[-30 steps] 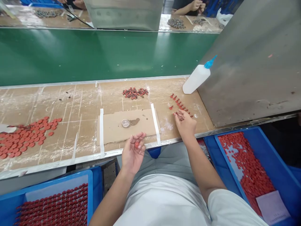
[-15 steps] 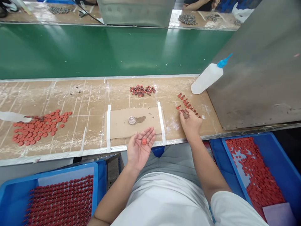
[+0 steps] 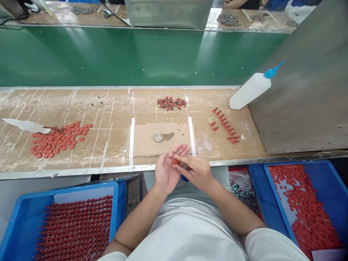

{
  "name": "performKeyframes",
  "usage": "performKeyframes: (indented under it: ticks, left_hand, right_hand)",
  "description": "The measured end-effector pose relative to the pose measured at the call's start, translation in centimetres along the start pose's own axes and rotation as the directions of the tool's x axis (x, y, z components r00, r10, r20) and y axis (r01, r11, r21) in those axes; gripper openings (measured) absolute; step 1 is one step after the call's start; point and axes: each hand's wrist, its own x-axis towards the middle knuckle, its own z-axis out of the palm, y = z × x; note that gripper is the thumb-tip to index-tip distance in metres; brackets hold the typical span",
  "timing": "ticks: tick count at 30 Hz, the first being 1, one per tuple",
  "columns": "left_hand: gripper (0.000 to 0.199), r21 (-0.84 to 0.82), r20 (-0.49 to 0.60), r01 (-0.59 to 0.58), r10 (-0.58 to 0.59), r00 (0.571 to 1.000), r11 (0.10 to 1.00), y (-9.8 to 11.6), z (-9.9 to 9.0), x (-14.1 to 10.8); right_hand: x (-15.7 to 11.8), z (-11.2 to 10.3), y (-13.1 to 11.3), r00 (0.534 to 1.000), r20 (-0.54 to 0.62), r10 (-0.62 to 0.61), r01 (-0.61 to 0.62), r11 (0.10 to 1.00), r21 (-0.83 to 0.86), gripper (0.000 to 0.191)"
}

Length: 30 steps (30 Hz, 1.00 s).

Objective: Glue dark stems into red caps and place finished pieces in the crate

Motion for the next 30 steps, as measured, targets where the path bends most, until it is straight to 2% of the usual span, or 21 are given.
performKeyframes:
  ticks: [5,9,11,13,15,20,24,26,28,30]
  left_hand:
    - [0.041,-0.043,0.022,0.011,-0.01,1.0,0.999,0.3,-0.4,0.0]
    - [0.036,-0.049,0.02,0.016,-0.015,1.0,0.999,0.2,-0.8,0.2]
    - [0.032,-0.037,0.015,0.048,-0.048,0.999,0.998,0.1,-0.9,0.2]
    - [0.028,-0.021,0.027,0.104,-0.103,0.994,0.994,0.0,-1.1,0.1]
    - [0.023,0.014,0.046,0.138,-0.138,0.989,0.99,0.0,-1.3,-0.1]
    - [0.023,0.164,0.087,0.121,-0.137,0.987,0.979,0.4,-2.4,-0.6]
    - [0.024,0.147,0.042,0.104,-0.111,0.993,0.984,1.0,-3.4,-0.8]
    - [0.026,0.123,-0.007,0.091,-0.091,0.996,0.988,1.3,-3.9,-0.9]
    - [0.026,0.114,-0.052,0.089,-0.084,0.995,0.989,1.7,-4.4,-1.0]
    - [0.023,0.105,-0.079,0.088,-0.08,0.994,0.991,2.0,-4.9,-1.2]
  right_hand:
    - [0.0,-0.1,0.6,0.996,-0.081,0.046,-0.039,0.995,0.087,0.034]
    - [0.1,-0.5,0.4,0.983,-0.076,0.167,-0.152,0.972,0.179,0.033]
    - [0.3,-0.8,0.3,0.975,-0.112,0.194,-0.172,0.969,0.176,0.034]
    - [0.4,-1.1,0.4,0.974,-0.162,0.158,-0.141,0.984,0.113,0.035]
    - [0.6,-1.4,0.6,0.984,-0.165,0.067,-0.062,0.997,0.038,0.036]
    - [1.1,-1.8,1.1,0.99,-0.017,-0.137,0.137,0.991,-0.008,0.037]
    - [2.2,-1.8,0.8,0.973,0.062,-0.221,0.225,0.973,-0.052,0.033]
    - [3.7,-1.8,1.2,0.986,0.022,-0.164,0.165,0.984,-0.068,0.029]
    - [6.0,-1.7,2.5,0.995,-0.098,-0.003,-0.007,0.995,-0.099,0.024]
    - [8.8,-1.4,4.7,0.96,-0.224,0.166,-0.198,0.971,-0.132,0.028]
